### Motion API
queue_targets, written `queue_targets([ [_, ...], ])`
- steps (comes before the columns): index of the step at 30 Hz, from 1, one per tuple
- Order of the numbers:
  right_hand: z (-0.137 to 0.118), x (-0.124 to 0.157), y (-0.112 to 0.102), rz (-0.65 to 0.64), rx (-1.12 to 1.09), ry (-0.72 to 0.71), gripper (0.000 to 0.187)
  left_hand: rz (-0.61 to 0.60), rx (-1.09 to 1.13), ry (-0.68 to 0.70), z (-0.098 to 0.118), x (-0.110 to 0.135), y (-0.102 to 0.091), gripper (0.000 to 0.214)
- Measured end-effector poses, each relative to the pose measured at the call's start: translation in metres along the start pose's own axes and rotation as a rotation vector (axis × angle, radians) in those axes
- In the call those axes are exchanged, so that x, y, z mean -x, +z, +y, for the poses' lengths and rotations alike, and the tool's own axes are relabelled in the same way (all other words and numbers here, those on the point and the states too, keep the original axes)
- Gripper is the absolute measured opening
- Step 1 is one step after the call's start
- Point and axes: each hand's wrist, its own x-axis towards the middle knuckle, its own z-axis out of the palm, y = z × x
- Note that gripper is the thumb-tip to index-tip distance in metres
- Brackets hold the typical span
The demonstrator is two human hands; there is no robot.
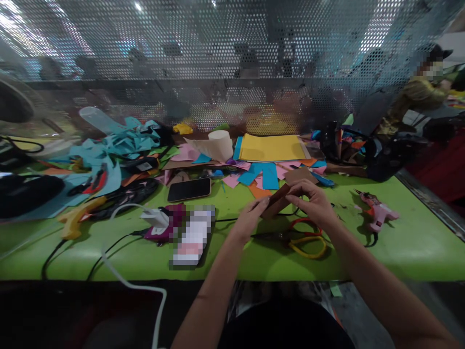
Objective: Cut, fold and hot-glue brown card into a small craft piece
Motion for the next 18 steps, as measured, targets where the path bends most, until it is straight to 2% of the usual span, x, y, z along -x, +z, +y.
queue_targets([
  [3,0.001,0.0,0.0,0.04,-0.001,0.017,0.013,-0.074,0.078,-0.01,0.002,0.001,0.0,0.058],
  [6,0.005,-0.001,0.0,0.138,-0.051,0.086,0.013,-0.137,0.229,0.039,0.005,0.0,0.0,0.065],
  [8,0.01,-0.001,0.001,0.2,-0.128,0.14,0.015,-0.151,0.305,0.081,0.006,-0.002,0.0,0.072],
  [11,0.015,-0.001,0.003,0.222,-0.218,0.198,0.02,-0.135,0.323,0.098,0.004,-0.004,0.0,0.078],
  [18,0.008,0.002,0.009,0.127,-0.179,0.222,0.026,-0.038,0.263,0.097,0.001,-0.004,0.002,0.053],
])
